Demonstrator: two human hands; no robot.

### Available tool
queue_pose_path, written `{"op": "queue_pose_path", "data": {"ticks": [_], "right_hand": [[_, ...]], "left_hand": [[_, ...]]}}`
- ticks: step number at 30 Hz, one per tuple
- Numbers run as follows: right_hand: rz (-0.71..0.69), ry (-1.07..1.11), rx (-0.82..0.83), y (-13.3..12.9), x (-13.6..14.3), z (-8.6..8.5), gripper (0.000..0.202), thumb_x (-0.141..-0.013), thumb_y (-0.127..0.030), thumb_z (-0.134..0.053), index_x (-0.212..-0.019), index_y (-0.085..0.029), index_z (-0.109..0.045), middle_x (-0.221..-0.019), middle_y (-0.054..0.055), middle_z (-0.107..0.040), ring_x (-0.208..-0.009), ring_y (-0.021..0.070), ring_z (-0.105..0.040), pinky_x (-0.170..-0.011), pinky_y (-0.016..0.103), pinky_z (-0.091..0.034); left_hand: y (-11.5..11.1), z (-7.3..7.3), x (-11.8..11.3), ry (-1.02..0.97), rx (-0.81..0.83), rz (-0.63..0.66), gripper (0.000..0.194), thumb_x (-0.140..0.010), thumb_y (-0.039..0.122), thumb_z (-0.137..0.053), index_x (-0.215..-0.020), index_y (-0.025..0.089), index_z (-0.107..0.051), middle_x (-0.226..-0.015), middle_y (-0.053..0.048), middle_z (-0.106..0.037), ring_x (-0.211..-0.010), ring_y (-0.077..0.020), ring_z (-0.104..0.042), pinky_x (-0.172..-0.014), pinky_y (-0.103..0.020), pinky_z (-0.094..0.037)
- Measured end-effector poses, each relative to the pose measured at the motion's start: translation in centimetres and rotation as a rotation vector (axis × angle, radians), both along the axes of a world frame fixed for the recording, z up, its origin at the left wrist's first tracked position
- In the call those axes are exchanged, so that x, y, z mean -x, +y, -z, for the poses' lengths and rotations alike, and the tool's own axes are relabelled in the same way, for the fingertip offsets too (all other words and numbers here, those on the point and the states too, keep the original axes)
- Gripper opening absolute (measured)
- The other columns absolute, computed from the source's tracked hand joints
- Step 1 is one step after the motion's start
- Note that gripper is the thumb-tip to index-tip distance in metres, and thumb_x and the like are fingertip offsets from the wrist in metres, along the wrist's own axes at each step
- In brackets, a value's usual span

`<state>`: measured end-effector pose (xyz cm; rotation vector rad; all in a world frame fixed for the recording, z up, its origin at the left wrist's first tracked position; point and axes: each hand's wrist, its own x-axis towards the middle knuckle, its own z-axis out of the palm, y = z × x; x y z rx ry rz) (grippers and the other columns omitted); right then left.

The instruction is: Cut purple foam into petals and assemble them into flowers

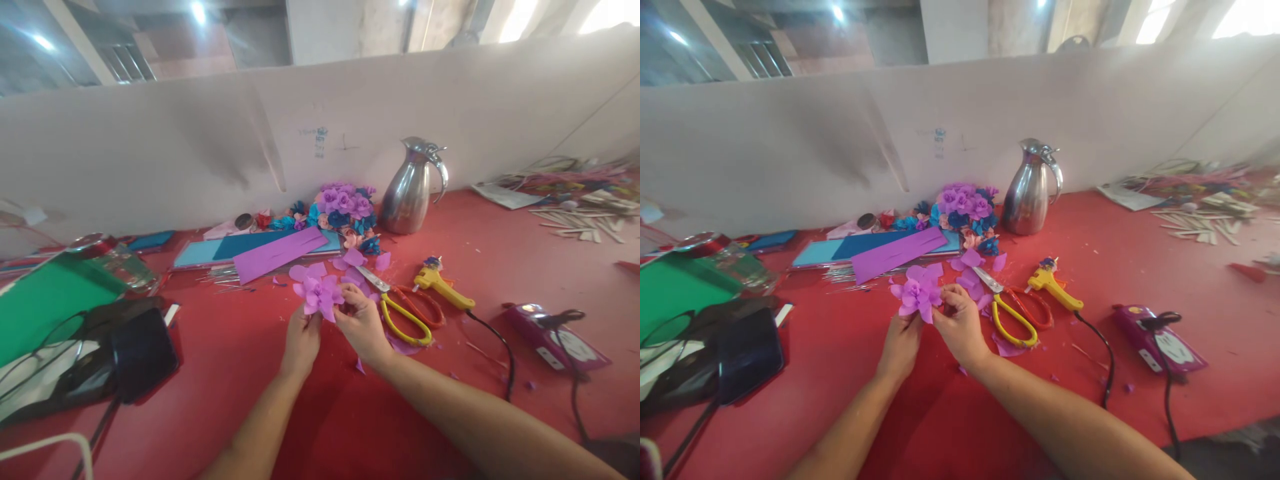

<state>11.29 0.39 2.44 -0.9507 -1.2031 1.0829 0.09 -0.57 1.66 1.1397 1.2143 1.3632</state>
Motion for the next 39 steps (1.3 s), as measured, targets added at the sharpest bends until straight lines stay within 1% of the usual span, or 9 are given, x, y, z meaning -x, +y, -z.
{"op": "queue_pose_path", "data": {"ticks": [2,7,10,14,20,26,30,33,39], "right_hand": [[0.004,-0.053,-0.033,0.0,-0.1,-0.1,0.008,-0.071,-0.029,-0.069,-0.069,-0.021,-0.068,-0.079,0.003,-0.056,-0.072,0.0165,-0.049,-0.064,0.027,-0.039],[0.065,-0.129,-0.145,0.0,-0.7,-0.4,0.005,-0.074,-0.023,-0.065,-0.075,-0.025,-0.07,-0.088,0.004,-0.064,-0.092,0.0228,-0.053,-0.088,0.037,-0.039],[0.06,-0.164,-0.16,0.1,-0.9,-0.4,0.009,-0.073,-0.018,-0.062,-0.072,-0.025,-0.069,-0.075,0.002,-0.063,-0.084,0.022,-0.053,-0.082,0.035,-0.039],[0.049,-0.221,-0.167,0.4,-0.9,0.0,0.009,-0.073,-0.018,-0.061,-0.068,-0.023,-0.066,-0.069,0.001,-0.062,-0.079,0.0209,-0.053,-0.076,0.033,-0.04],[0.041,-0.234,-0.22,0.6,-0.8,0.4,0.01,-0.077,-0.02,-0.059,-0.071,-0.021,-0.066,-0.073,0.001,-0.064,-0.071,0.0171,-0.054,-0.068,0.028,-0.042],[0.064,-0.29,-0.288,0.5,-1.0,0.3,0.014,-0.079,-0.019,-0.057,-0.067,-0.02,-0.063,-0.069,0.001,-0.062,-0.068,0.0162,-0.053,-0.066,0.027,-0.042],[0.038,-0.328,-0.315,0.6,-1.2,0.2,0.016,-0.078,-0.018,-0.057,-0.062,-0.02,-0.059,-0.067,0.001,-0.059,-0.067,0.0158,-0.052,-0.065,0.027,-0.042],[-0.005,-0.354,-0.339,0.7,-1.2,0.2,0.021,-0.079,-0.02,-0.058,-0.059,-0.02,-0.056,-0.063,0.0,-0.058,-0.064,0.0154,-0.052,-0.062,0.026,-0.042],[-0.04,-0.378,-0.368,0.7,-1.1,0.3,0.021,-0.081,-0.022,-0.058,-0.061,-0.019,-0.058,-0.063,0.001,-0.059,-0.062,0.0146,-0.053,-0.06,0.025,-0.042]], "left_hand": [[0.1,0.1,0.2,0.072,-0.001,0.018,0.01,-0.076,0.023,-0.064,-0.079,0.019,-0.073,-0.081,-0.005,-0.071,-0.085,-0.0246,-0.063,-0.081,-0.032,-0.044],[0.2,-0.2,0.3,0.083,-0.049,-0.026,0.018,-0.067,0.018,-0.071,-0.085,0.021,-0.073,-0.09,-0.004,-0.072,-0.102,-0.0252,-0.059,-0.089,-0.032,-0.041],[0.2,-0.5,0.5,-0.084,-0.094,-0.026,0.022,-0.07,0.017,-0.067,-0.091,0.022,-0.072,-0.095,-0.003,-0.071,-0.103,-0.0222,-0.059,-0.092,-0.031,-0.041],[0.3,-1.1,1.0,-0.308,-0.059,0.076,0.022,-0.069,0.018,-0.068,-0.09,0.021,-0.074,-0.091,-0.003,-0.072,-0.095,-0.0213,-0.062,-0.088,-0.031,-0.044],[0.0,-1.2,0.8,-0.302,-0.029,0.106,0.019,-0.064,0.013,-0.073,-0.08,0.021,-0.076,-0.09,-0.001,-0.074,-0.091,-0.0195,-0.064,-0.09,-0.031,-0.044],[0.0,-1.4,0.9,-0.409,0.025,0.07,0.02,-0.057,0.013,-0.077,-0.076,0.022,-0.076,-0.079,0.0,-0.074,-0.079,-0.0177,-0.065,-0.077,-0.028,-0.048],[0.4,-2.4,1.6,-0.518,0.127,0.066,0.026,-0.055,0.028,-0.082,-0.078,0.018,-0.076,-0.076,-0.005,-0.074,-0.069,-0.0171,-0.064,-0.066,-0.027,-0.048],[0.6,-3.1,2.2,-0.524,0.204,0.051,0.032,-0.054,0.04,-0.083,-0.071,0.014,-0.075,-0.066,-0.006,-0.071,-0.058,-0.0133,-0.06,-0.057,-0.023,-0.045],[0.6,-3.4,2.5,-0.493,0.227,0.047,0.029,-0.047,0.031,-0.087,-0.067,0.015,-0.074,-0.061,-0.002,-0.069,-0.056,-0.0103,-0.059,-0.056,-0.02,-0.044]]}}
